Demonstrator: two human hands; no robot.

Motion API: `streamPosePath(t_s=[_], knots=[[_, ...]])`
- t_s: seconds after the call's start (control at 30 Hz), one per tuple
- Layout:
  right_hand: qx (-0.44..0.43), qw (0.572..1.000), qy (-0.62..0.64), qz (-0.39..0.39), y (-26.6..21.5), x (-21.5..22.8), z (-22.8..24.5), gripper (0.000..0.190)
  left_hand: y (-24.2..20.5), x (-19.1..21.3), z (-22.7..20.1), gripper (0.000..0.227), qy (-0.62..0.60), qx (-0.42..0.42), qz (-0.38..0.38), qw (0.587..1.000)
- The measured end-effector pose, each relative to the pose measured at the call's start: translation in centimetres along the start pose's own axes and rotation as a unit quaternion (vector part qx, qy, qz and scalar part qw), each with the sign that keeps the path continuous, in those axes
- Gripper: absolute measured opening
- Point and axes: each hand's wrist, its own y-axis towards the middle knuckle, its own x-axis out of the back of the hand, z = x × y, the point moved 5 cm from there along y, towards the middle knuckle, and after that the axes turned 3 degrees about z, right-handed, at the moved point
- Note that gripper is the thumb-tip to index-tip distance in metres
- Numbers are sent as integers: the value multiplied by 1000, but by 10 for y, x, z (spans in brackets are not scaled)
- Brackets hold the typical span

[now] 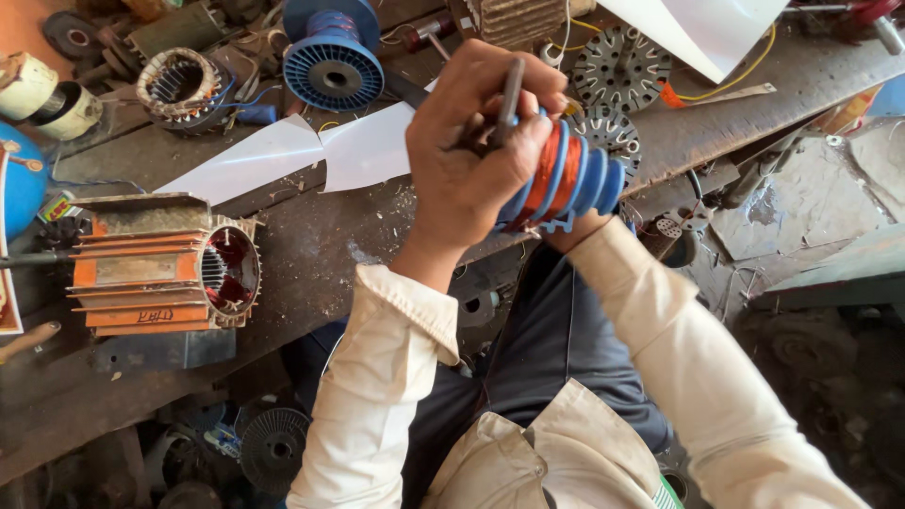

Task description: The person winds copper wire onto a blue plastic motor stator core using a metal tool to guide and tighten the wire. They then use scissors to cut the wire and secure the coil.

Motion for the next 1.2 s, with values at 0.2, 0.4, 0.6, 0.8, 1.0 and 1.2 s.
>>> streamPosePath(t_s=[0.2, 0.4, 0.6, 0.8, 1.0, 1.2], knots=[[-189, 954, 234, -7, -104, -16, -74, 27, 5, 6, -4, 13, 40, -5, -52, 998], [-147, 987, 70, -10, -241, -75, 8, 40, 3, 17, -1, 15, 97, -27, -114, 988], [-122, 965, 124, 195, -244, -116, 88, 69, 0, 0, -7, 20, 181, -66, -118, 974], [101, 801, -461, 367, -193, -106, 203, 47, -5, -8, -16, 25, 171, -64, -75, 980], [296, 667, -669, 141, -70, -81, 246, 11, -18, -22, -25, 33, 184, -62, -30, 981], [72, 834, -540, 81, 6, -15, 144, 11, -14, -26, -36, 31, 163, -72, 0, 984]])
